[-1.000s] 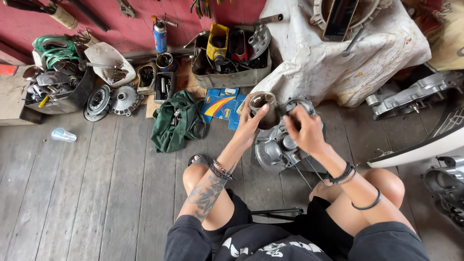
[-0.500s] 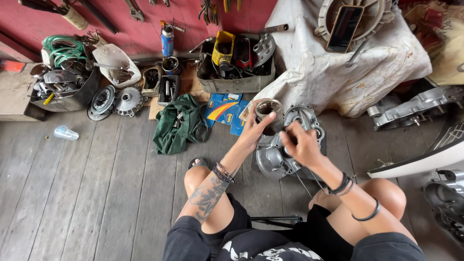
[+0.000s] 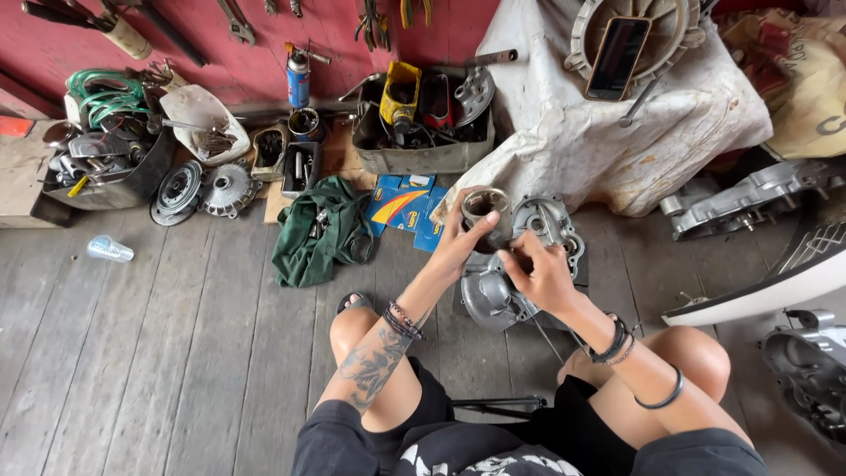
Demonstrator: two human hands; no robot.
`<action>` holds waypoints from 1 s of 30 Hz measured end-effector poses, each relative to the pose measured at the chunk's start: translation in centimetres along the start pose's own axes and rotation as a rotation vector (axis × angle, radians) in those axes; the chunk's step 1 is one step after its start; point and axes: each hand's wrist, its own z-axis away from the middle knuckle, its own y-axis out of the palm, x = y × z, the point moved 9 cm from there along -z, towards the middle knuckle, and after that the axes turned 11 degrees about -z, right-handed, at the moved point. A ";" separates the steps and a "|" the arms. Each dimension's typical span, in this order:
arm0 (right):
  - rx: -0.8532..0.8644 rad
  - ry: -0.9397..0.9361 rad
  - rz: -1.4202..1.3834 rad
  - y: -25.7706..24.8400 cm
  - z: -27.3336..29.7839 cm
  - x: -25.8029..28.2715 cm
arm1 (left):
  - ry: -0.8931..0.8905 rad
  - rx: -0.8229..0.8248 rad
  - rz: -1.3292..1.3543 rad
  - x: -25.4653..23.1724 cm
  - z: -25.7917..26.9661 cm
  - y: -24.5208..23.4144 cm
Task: The person sits on the floor and uses a small metal tool to scrape and clean the interior and exterior surfaces of a cylindrical engine piston. The person rotates the piston to access different areas and continues the scraping motion throughout the clip.
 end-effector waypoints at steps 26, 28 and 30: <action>-0.007 0.099 -0.116 -0.3 0.7 -2.8 | -0.099 -0.055 0.023 0.0 0.8 -0.2; 0.024 0.093 -0.092 0.1 0.5 -2.5 | -0.104 -0.069 0.014 0.1 0.9 -0.5; 0.006 0.118 -0.174 -0.1 0.5 -3.8 | -0.097 -0.065 0.003 0.6 0.9 -0.8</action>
